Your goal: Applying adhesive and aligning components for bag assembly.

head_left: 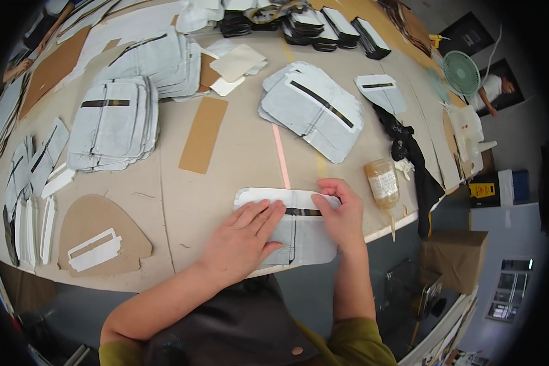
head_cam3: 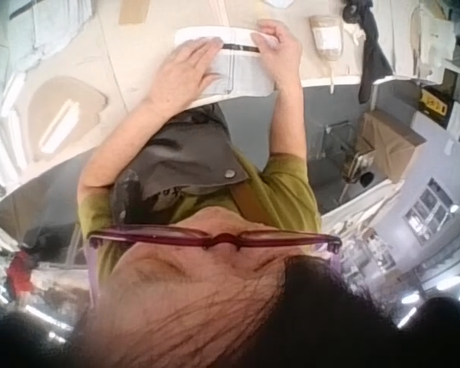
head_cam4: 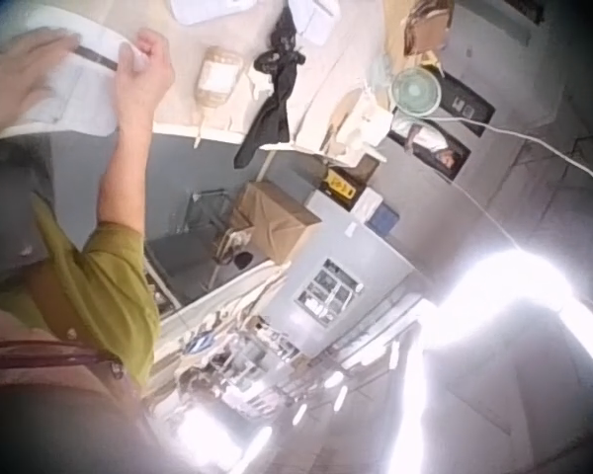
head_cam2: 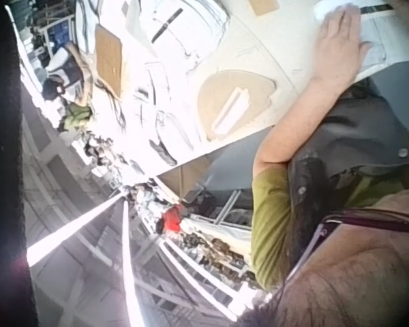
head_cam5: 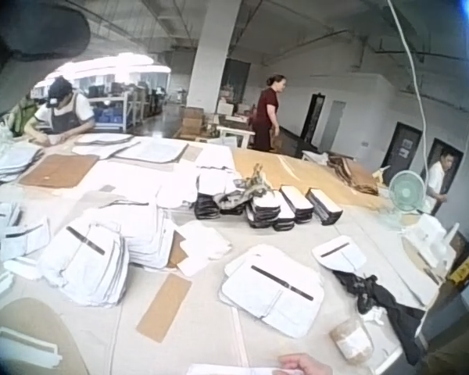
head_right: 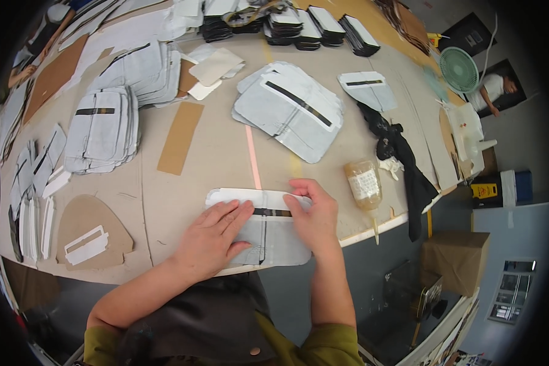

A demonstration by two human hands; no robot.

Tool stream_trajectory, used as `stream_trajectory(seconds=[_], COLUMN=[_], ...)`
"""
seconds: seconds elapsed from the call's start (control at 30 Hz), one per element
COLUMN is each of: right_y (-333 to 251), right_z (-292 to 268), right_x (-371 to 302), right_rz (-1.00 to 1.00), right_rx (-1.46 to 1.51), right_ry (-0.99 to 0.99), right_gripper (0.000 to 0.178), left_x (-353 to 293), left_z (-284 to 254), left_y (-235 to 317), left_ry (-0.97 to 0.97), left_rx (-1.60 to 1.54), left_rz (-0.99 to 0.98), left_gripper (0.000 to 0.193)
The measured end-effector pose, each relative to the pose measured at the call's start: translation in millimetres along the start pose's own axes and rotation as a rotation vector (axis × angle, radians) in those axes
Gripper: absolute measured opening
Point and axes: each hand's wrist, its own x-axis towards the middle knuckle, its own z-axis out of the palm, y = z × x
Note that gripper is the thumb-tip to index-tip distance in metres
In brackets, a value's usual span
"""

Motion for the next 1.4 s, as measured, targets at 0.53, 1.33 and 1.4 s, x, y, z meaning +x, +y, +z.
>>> stream_trajectory(seconds=[0.53,1.33,1.4], right_y=[2,-42,-52], right_z=[-44,35,38], right_x=[149,26,20], right_rz=[-0.225,-0.152,-0.061], right_rx=[0.047,0.391,0.553], right_ry=[0.336,-0.338,-0.31], right_gripper=[0.024,0.038,0.044], left_x=[-15,-6,6], left_z=[-59,-100,-69], left_y=[-33,-118,-77], left_ry=[0.387,0.733,0.587], left_rx=[-0.154,-0.244,-0.29], left_rz=[0.016,-0.271,-0.152], left_gripper=[0.044,0.048,0.055])
